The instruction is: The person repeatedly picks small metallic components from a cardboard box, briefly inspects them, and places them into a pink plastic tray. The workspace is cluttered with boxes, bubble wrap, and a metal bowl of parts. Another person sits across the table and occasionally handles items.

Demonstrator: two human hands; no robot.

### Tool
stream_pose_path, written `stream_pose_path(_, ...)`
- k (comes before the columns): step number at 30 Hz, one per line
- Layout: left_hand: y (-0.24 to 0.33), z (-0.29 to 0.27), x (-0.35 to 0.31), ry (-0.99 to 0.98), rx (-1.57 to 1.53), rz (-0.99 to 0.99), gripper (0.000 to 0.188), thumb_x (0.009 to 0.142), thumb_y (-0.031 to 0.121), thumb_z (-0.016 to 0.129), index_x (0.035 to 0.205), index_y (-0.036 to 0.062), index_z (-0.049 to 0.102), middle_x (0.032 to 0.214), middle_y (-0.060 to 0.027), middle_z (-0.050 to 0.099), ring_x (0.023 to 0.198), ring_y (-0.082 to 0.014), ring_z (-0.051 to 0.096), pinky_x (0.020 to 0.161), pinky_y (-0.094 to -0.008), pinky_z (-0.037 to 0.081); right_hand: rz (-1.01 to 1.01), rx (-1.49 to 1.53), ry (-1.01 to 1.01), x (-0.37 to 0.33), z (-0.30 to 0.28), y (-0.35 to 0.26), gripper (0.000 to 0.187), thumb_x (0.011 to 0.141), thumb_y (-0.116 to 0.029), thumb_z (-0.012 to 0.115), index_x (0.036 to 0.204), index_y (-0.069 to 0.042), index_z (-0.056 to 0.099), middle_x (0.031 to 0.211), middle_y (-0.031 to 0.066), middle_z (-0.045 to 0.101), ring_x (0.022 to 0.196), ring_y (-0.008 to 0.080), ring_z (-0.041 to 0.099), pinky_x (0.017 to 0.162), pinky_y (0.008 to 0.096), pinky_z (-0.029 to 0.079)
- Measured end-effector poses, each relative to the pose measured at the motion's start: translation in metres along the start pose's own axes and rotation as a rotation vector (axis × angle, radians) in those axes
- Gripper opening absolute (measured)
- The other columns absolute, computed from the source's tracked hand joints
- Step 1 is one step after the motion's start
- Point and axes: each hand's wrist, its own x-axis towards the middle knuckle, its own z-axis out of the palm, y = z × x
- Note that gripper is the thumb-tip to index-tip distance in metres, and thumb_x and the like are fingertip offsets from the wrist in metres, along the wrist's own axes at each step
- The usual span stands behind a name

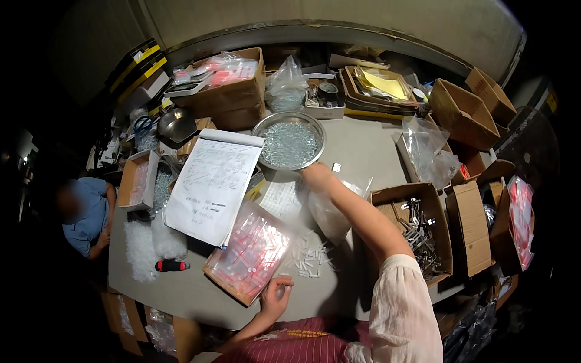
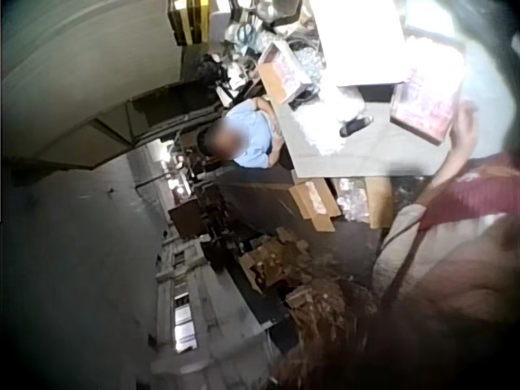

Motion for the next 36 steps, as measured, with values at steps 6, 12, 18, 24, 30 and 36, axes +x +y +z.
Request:
stream_pose_path(6, 0.002, -0.002, 0.005, -0.038, 0.032, 0.001, 0.014, 0.088, -0.005, 0.069, 0.100, 0.0029, 0.068, 0.106, -0.0153, 0.073, 0.101, -0.0279, 0.072, 0.085, -0.0355, 0.056, 0.004, -0.090, -0.005, 0.008, 0.006, 0.000, 0.017, 0.088, -0.012, 0.056, 0.091, -0.006, 0.071, 0.093, 0.0150, 0.073, 0.087, 0.0364, 0.071, 0.079, 0.0487, 0.057)
stream_pose_path(12, -0.001, 0.002, 0.007, -0.019, 0.062, 0.056, 0.019, 0.087, -0.005, 0.068, 0.103, 0.0048, 0.067, 0.106, -0.0124, 0.072, 0.091, -0.0300, 0.071, 0.081, -0.0365, 0.057, 0.022, 0.018, -0.025, 0.013, 0.011, 0.000, 0.023, 0.092, -0.016, 0.054, 0.088, -0.003, 0.071, 0.094, 0.0205, 0.073, 0.090, 0.0392, 0.071, 0.079, 0.0473, 0.058)
stream_pose_path(18, -0.005, 0.001, 0.005, -0.040, 0.071, 0.096, 0.020, 0.088, -0.003, 0.068, 0.106, 0.0043, 0.066, 0.101, -0.0109, 0.072, 0.094, -0.0296, 0.071, 0.082, -0.0363, 0.056, 0.083, 0.080, -0.068, -0.007, -0.018, -0.004, 0.021, 0.086, -0.008, 0.057, 0.099, -0.002, 0.073, 0.099, 0.0236, 0.072, 0.095, 0.0397, 0.071, 0.083, 0.0479, 0.058)
stream_pose_path(24, 0.012, -0.008, -0.012, -0.153, -0.213, -0.132, 0.022, 0.090, 0.002, 0.071, 0.112, 0.0020, 0.065, 0.109, -0.0077, 0.070, 0.103, -0.0195, 0.068, 0.090, -0.0318, 0.053, -0.140, 0.396, 0.589, -0.078, -0.043, -0.031, 0.031, 0.067, 0.000, 0.068, 0.097, -0.005, 0.066, 0.088, 0.0148, 0.067, 0.087, 0.0362, 0.064, 0.081, 0.0450, 0.051)
stream_pose_path(30, 0.086, -0.035, 0.020, -0.290, -0.868, -0.501, 0.026, 0.090, 0.007, 0.068, 0.114, -0.0005, 0.062, 0.109, -0.0087, 0.065, 0.111, -0.0195, 0.061, 0.106, -0.0348, 0.044, -0.419, 0.375, 0.480, -0.200, -0.054, -0.102, 0.036, 0.074, -0.003, 0.070, 0.110, -0.008, 0.067, 0.096, 0.0084, 0.067, 0.101, 0.0287, 0.064, 0.101, 0.0435, 0.046)
stream_pose_path(36, 0.084, -0.047, 0.051, -0.379, -1.544, -0.612, 0.030, 0.095, 0.014, 0.060, 0.118, -0.0040, 0.059, 0.110, -0.0155, 0.066, 0.118, -0.0315, 0.059, 0.109, -0.0434, 0.046, -0.142, 0.516, 0.502, -0.266, -0.059, -0.094, 0.045, 0.077, -0.002, 0.069, 0.122, -0.008, 0.068, 0.117, 0.0117, 0.070, 0.117, 0.0304, 0.062, 0.113, 0.0481, 0.039)
